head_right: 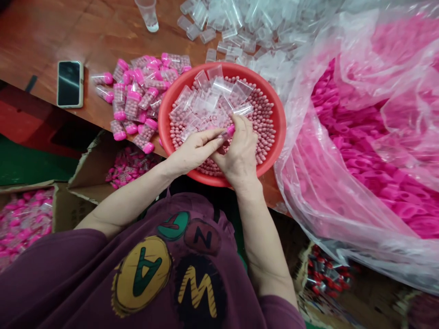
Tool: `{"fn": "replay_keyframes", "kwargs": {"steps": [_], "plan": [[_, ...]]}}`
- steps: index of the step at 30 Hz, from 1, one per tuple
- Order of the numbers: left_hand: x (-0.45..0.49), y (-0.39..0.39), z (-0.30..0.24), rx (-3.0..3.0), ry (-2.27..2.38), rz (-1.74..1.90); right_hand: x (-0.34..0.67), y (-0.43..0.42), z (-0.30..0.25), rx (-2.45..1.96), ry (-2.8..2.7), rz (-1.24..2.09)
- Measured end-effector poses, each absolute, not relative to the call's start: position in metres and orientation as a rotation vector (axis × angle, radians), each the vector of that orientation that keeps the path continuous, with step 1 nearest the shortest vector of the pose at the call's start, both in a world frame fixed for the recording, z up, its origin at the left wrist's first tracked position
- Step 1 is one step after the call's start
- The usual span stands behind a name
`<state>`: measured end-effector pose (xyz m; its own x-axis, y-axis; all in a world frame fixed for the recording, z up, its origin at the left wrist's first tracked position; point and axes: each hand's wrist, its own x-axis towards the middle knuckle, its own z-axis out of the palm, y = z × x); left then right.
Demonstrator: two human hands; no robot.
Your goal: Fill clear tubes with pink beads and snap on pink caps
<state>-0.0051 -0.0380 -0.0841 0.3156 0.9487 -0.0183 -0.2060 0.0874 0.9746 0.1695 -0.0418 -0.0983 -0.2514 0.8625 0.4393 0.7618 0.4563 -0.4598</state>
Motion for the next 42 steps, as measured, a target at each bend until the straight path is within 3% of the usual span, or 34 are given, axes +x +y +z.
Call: {"fn": "replay_keyframes", "kwargs": {"steps": [8,21,28,33,37,39,42], "plan": [[-0.005,-0.043,-0.077,1.228,0.978,1.090,0.144,-0.053,-0.110,-1.387,-1.848,0.046],[0.002,-0.048,-0.071,1.349,1.138,1.087,0.143,-0.057,-0.108,-1.443,-1.877,0.080],[-0.019,-0.051,-0.064,1.228,1.142,1.210,0.149,-0.043,-0.098,-1.235,-2.111,0.453],[-0.131,-0.084,-0.076,1.117,1.740,1.473,0.150,-0.030,-0.081,-1.313,-2.119,0.502],[-0.201,-0.109,-0.106,1.303,2.391,1.203,0.127,-0.025,-0.076,-1.376,-2.470,0.450],[-0.199,-0.114,-0.106,1.404,2.438,1.230,0.117,-0.023,-0.075,-1.471,-2.611,0.357],[-0.159,-0.105,-0.089,1.673,2.124,1.328,0.114,-0.020,-0.073,-1.521,-2.684,0.308]]}}
